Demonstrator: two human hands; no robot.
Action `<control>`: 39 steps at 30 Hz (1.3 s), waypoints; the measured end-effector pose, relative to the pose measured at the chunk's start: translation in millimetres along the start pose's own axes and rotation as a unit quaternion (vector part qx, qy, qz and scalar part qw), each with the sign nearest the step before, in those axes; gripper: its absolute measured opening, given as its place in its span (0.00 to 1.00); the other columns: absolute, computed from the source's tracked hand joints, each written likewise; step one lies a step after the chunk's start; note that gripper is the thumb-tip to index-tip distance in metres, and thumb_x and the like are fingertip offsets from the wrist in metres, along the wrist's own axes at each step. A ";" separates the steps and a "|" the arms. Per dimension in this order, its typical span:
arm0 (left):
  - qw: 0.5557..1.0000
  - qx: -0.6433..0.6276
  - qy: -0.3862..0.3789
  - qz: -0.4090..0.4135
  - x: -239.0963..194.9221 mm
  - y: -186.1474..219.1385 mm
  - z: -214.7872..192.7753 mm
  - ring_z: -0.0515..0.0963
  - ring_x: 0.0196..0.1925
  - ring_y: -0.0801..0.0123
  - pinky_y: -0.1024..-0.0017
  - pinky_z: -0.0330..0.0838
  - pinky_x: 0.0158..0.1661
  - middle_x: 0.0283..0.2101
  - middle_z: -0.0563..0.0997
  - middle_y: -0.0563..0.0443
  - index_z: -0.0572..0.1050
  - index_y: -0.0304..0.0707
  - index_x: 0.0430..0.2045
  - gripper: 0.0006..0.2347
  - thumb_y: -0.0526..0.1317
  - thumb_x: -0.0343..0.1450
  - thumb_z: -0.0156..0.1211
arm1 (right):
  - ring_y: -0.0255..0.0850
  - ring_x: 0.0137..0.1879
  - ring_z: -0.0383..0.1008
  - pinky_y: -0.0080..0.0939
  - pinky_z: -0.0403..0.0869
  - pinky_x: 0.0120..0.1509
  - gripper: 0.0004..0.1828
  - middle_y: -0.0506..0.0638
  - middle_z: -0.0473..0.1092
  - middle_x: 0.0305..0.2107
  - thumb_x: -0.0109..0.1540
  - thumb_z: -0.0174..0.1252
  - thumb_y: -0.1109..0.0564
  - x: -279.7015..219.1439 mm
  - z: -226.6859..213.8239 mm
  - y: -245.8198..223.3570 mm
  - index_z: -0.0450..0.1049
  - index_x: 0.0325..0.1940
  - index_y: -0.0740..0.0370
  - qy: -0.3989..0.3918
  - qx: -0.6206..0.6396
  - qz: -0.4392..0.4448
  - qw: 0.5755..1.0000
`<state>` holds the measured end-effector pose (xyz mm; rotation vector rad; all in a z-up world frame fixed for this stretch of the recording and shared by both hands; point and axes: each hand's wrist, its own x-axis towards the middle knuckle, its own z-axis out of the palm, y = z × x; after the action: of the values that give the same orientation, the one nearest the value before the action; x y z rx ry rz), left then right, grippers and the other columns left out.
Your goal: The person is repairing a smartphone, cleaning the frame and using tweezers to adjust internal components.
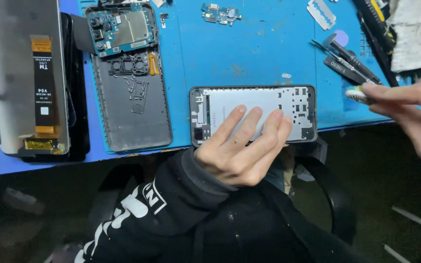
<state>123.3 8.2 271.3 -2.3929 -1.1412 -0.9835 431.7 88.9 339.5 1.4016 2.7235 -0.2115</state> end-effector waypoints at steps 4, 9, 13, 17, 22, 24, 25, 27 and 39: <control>1.000 0.010 -0.015 0.016 4.8 -2.0 -5.7 0.81 0.53 0.60 0.63 0.76 0.58 0.52 0.82 0.49 0.84 0.35 0.50 0.13 0.37 0.74 0.60 | 0.37 0.32 0.68 0.44 0.68 0.34 0.20 0.42 0.71 0.24 0.50 0.70 0.63 19.0 -18.4 -52.6 0.85 0.45 0.47 0.030 0.102 -0.061 0.993; 1.000 0.019 -0.008 0.018 1.3 0.3 -1.7 0.81 0.53 0.60 0.63 0.75 0.59 0.53 0.82 0.50 0.83 0.36 0.51 0.13 0.36 0.74 0.60 | 0.39 0.35 0.70 0.42 0.70 0.36 0.14 0.48 0.73 0.30 0.54 0.69 0.63 28.5 -12.6 -23.5 0.84 0.44 0.54 0.085 0.068 -0.108 0.988; 0.999 0.028 0.001 0.020 4.3 -0.3 -3.7 0.81 0.53 0.60 0.63 0.75 0.59 0.52 0.82 0.50 0.83 0.35 0.51 0.13 0.37 0.74 0.61 | 0.42 0.38 0.71 0.43 0.72 0.39 0.16 0.46 0.74 0.30 0.52 0.71 0.63 38.7 -27.4 -44.5 0.85 0.43 0.50 0.101 0.026 -0.104 0.989; 0.998 0.052 0.029 0.019 4.9 2.9 -5.5 0.81 0.53 0.60 0.63 0.75 0.58 0.52 0.82 0.50 0.83 0.36 0.50 0.11 0.36 0.74 0.63 | 0.42 0.39 0.71 0.42 0.73 0.39 0.17 0.45 0.75 0.30 0.51 0.69 0.63 41.0 -26.2 -43.7 0.85 0.42 0.49 0.148 0.044 -0.117 0.981; 0.998 0.003 0.057 0.000 1.1 4.1 1.7 0.82 0.52 0.59 0.61 0.77 0.57 0.51 0.83 0.48 0.84 0.37 0.46 0.11 0.38 0.72 0.62 | 0.42 0.38 0.73 0.42 0.72 0.42 0.19 0.44 0.75 0.29 0.49 0.71 0.60 33.5 -16.3 -14.7 0.85 0.44 0.45 0.203 -0.040 0.001 0.978; 0.997 0.003 0.072 -0.013 0.0 5.1 5.5 0.82 0.52 0.59 0.61 0.77 0.57 0.52 0.83 0.48 0.84 0.37 0.47 0.10 0.38 0.73 0.62 | 0.41 0.38 0.73 0.40 0.72 0.42 0.17 0.43 0.76 0.30 0.51 0.70 0.58 38.5 -13.8 -0.5 0.84 0.44 0.46 0.216 -0.008 0.009 0.976; 0.997 -0.011 0.077 -0.027 -2.8 8.4 7.3 0.82 0.52 0.59 0.61 0.78 0.58 0.52 0.83 0.48 0.83 0.37 0.47 0.10 0.38 0.74 0.62 | 0.40 0.37 0.73 0.39 0.71 0.42 0.16 0.41 0.76 0.32 0.52 0.69 0.57 36.7 -9.7 5.7 0.84 0.44 0.47 0.217 0.030 0.028 0.975; 0.996 -0.026 0.077 -0.033 -1.9 8.0 6.2 0.83 0.51 0.59 0.60 0.78 0.57 0.51 0.83 0.47 0.83 0.36 0.47 0.10 0.38 0.74 0.62 | 0.40 0.38 0.74 0.40 0.72 0.43 0.15 0.42 0.77 0.32 0.52 0.69 0.57 41.9 -11.7 0.5 0.84 0.43 0.48 0.207 0.018 0.021 0.978; 0.993 -0.071 0.084 -0.050 -3.7 4.8 6.4 0.83 0.53 0.56 0.58 0.79 0.58 0.51 0.83 0.44 0.82 0.33 0.47 0.12 0.38 0.74 0.59 | 0.44 0.36 0.75 0.45 0.72 0.42 0.16 0.51 0.78 0.32 0.50 0.73 0.56 109.0 -80.8 -26.5 0.83 0.41 0.57 0.227 0.011 -0.060 0.972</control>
<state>128.3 6.5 264.1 -2.3240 -1.1744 -1.3146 346.8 173.9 407.9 1.4440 3.1827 0.0873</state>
